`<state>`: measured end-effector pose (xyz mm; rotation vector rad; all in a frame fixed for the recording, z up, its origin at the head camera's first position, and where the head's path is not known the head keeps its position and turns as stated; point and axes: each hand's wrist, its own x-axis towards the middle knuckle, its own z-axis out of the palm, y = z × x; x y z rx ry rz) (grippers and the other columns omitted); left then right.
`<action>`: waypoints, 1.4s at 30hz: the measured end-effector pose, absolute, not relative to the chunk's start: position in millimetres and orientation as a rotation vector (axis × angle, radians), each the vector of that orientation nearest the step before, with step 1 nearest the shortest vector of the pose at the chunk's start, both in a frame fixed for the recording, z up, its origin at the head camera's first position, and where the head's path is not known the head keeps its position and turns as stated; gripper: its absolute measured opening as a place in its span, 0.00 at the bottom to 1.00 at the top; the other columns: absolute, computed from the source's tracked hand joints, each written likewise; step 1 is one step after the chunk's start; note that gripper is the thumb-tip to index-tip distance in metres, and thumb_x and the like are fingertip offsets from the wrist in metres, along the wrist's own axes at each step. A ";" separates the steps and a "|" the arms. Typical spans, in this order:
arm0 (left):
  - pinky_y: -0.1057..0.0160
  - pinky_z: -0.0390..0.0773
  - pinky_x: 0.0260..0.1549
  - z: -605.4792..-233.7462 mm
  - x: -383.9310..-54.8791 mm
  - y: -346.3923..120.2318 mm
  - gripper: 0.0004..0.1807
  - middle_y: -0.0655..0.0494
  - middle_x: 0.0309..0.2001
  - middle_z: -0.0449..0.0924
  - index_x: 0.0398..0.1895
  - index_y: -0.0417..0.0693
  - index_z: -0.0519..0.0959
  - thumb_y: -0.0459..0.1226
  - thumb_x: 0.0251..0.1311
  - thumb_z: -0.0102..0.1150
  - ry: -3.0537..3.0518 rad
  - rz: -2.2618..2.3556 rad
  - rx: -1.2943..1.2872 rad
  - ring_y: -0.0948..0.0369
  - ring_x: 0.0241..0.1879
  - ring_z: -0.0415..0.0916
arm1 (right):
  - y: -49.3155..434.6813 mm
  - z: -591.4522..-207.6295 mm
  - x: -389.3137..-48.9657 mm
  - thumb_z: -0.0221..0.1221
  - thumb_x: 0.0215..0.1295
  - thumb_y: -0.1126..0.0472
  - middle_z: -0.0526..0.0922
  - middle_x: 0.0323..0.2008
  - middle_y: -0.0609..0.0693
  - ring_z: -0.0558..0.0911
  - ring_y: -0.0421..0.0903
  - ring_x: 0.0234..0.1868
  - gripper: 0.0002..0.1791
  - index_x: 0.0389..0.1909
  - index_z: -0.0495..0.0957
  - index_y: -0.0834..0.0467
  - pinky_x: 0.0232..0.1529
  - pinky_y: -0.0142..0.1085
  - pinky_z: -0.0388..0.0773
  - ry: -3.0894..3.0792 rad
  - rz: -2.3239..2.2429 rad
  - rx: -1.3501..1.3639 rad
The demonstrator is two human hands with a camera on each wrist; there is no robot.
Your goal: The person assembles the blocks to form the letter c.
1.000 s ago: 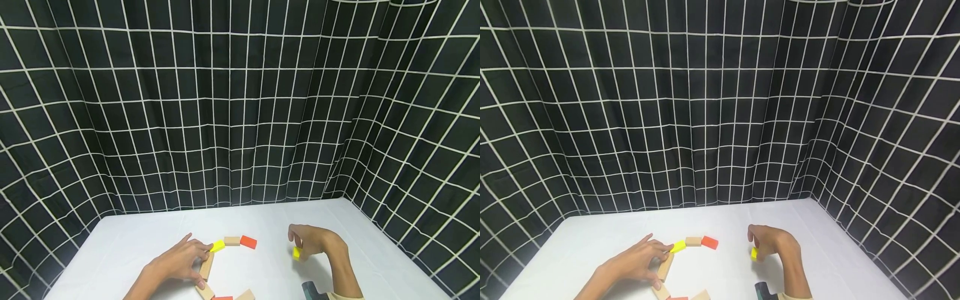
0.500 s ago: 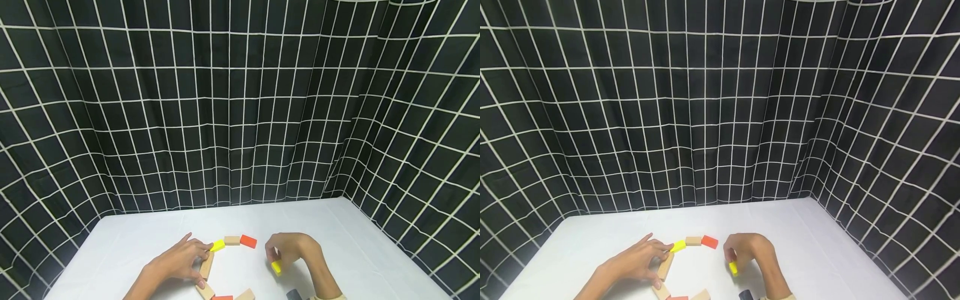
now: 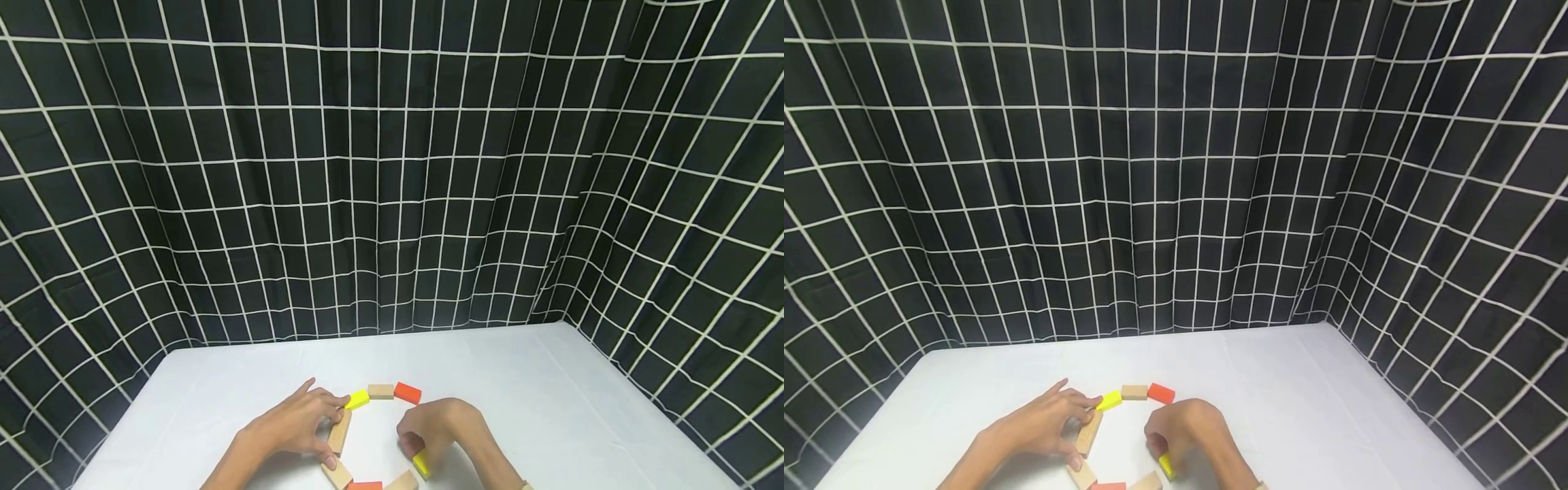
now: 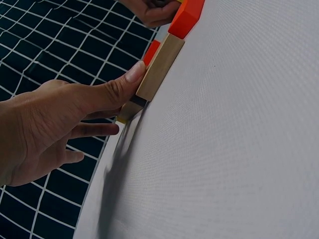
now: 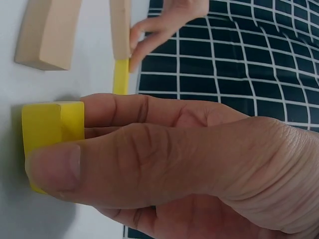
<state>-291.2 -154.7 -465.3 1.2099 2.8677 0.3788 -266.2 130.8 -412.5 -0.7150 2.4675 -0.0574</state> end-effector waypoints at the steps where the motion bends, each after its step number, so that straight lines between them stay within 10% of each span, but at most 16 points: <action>1: 0.29 0.60 0.76 -464.9 -291.1 -154.5 0.34 0.55 0.69 0.81 0.46 0.58 0.89 0.67 0.37 0.75 2.867 0.379 1.209 0.55 0.67 0.78 | 129.7 -413.0 -266.0 0.71 0.50 0.72 0.73 0.25 0.37 0.72 0.34 0.30 0.20 0.28 0.75 0.45 0.33 0.27 0.71 2.465 -0.053 -0.701; 42: 0.26 0.61 0.74 -467.6 -299.4 -159.0 0.39 0.58 0.62 0.86 0.50 0.53 0.89 0.70 0.46 0.64 2.950 0.346 1.408 0.56 0.63 0.79 | 153.4 -398.1 -265.1 0.76 0.45 0.64 0.77 0.28 0.38 0.74 0.37 0.32 0.19 0.29 0.76 0.44 0.35 0.31 0.73 2.582 -0.219 -0.518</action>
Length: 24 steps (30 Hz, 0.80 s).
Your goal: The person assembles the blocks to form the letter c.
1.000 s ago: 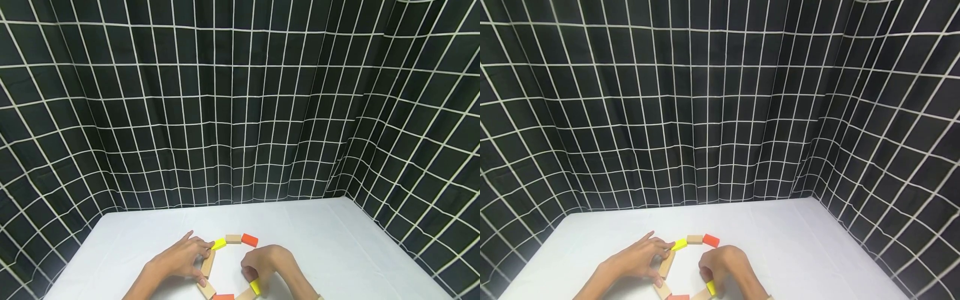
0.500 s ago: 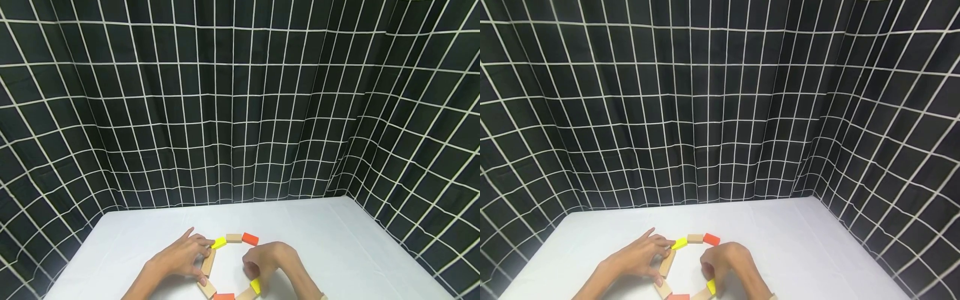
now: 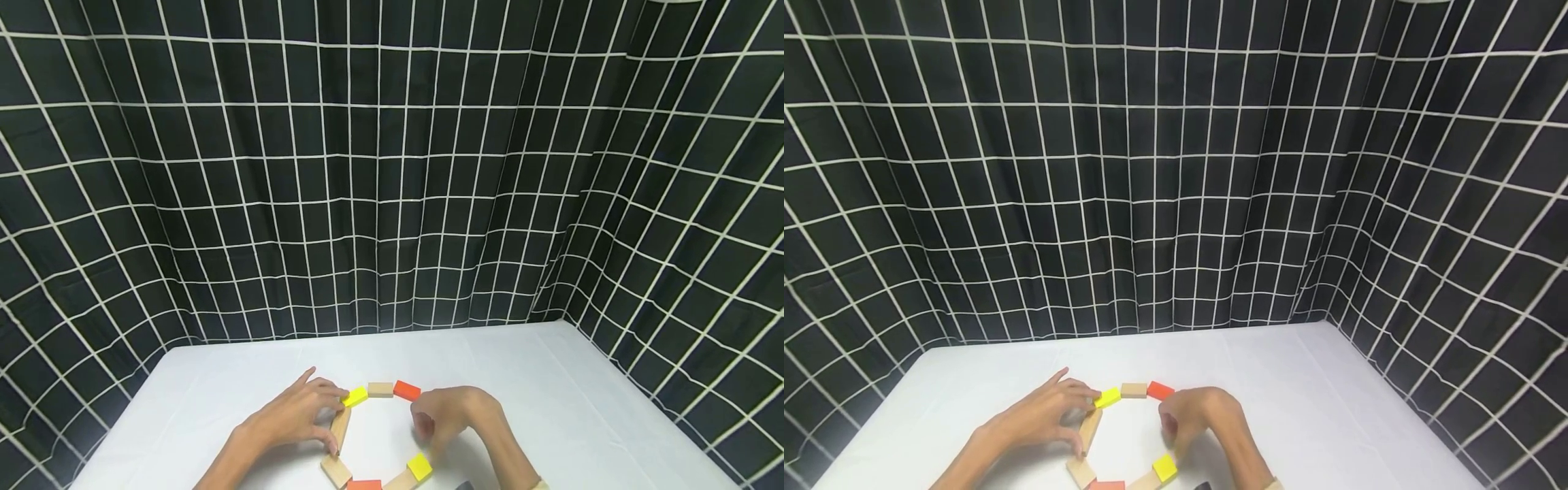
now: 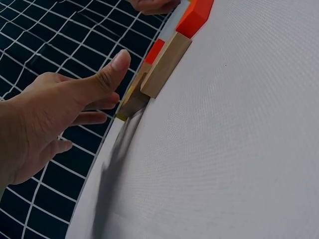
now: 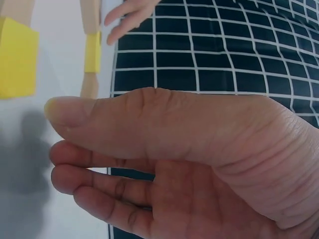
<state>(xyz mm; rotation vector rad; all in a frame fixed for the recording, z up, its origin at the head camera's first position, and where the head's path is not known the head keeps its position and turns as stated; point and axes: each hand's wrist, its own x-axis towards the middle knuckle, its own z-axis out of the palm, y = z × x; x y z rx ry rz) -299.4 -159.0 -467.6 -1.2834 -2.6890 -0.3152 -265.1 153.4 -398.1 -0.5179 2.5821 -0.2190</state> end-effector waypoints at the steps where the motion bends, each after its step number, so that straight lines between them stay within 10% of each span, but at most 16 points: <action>1: 0.26 0.61 0.74 -467.2 -299.6 -158.7 0.38 0.57 0.62 0.86 0.51 0.52 0.88 0.70 0.48 0.64 -2.691 -0.331 -1.277 0.56 0.63 0.80 | 154.9 -397.2 -265.3 0.76 0.45 0.63 0.78 0.28 0.38 0.74 0.37 0.32 0.18 0.29 0.76 0.44 0.35 0.31 0.73 2.588 -0.241 -0.513; 9: 0.29 0.58 0.77 -452.6 -299.6 -164.3 0.40 0.50 0.73 0.76 0.70 0.49 0.77 0.65 0.65 0.58 -2.675 -0.308 -1.056 0.47 0.74 0.71 | 186.4 -381.9 -279.3 0.68 0.67 0.52 0.82 0.56 0.51 0.80 0.51 0.58 0.21 0.59 0.79 0.52 0.61 0.53 0.82 2.786 -0.498 -0.699; 15: 0.30 0.44 0.81 -416.0 -319.0 -203.7 0.48 0.42 0.84 0.52 0.82 0.48 0.59 0.65 0.68 0.56 -2.758 -0.303 -0.778 0.37 0.84 0.45 | 237.0 -363.3 -326.5 0.56 0.77 0.42 0.62 0.79 0.66 0.58 0.70 0.81 0.36 0.78 0.65 0.54 0.80 0.71 0.53 3.294 -0.323 -0.725; 24: 0.27 0.34 0.81 -396.8 -333.4 -210.0 0.50 0.41 0.86 0.43 0.85 0.49 0.51 0.65 0.69 0.53 -2.801 -0.366 -0.701 0.35 0.85 0.37 | 283.1 -351.8 -339.7 0.46 0.80 0.36 0.45 0.83 0.70 0.39 0.75 0.83 0.41 0.83 0.53 0.55 0.80 0.75 0.33 3.427 -0.316 -0.400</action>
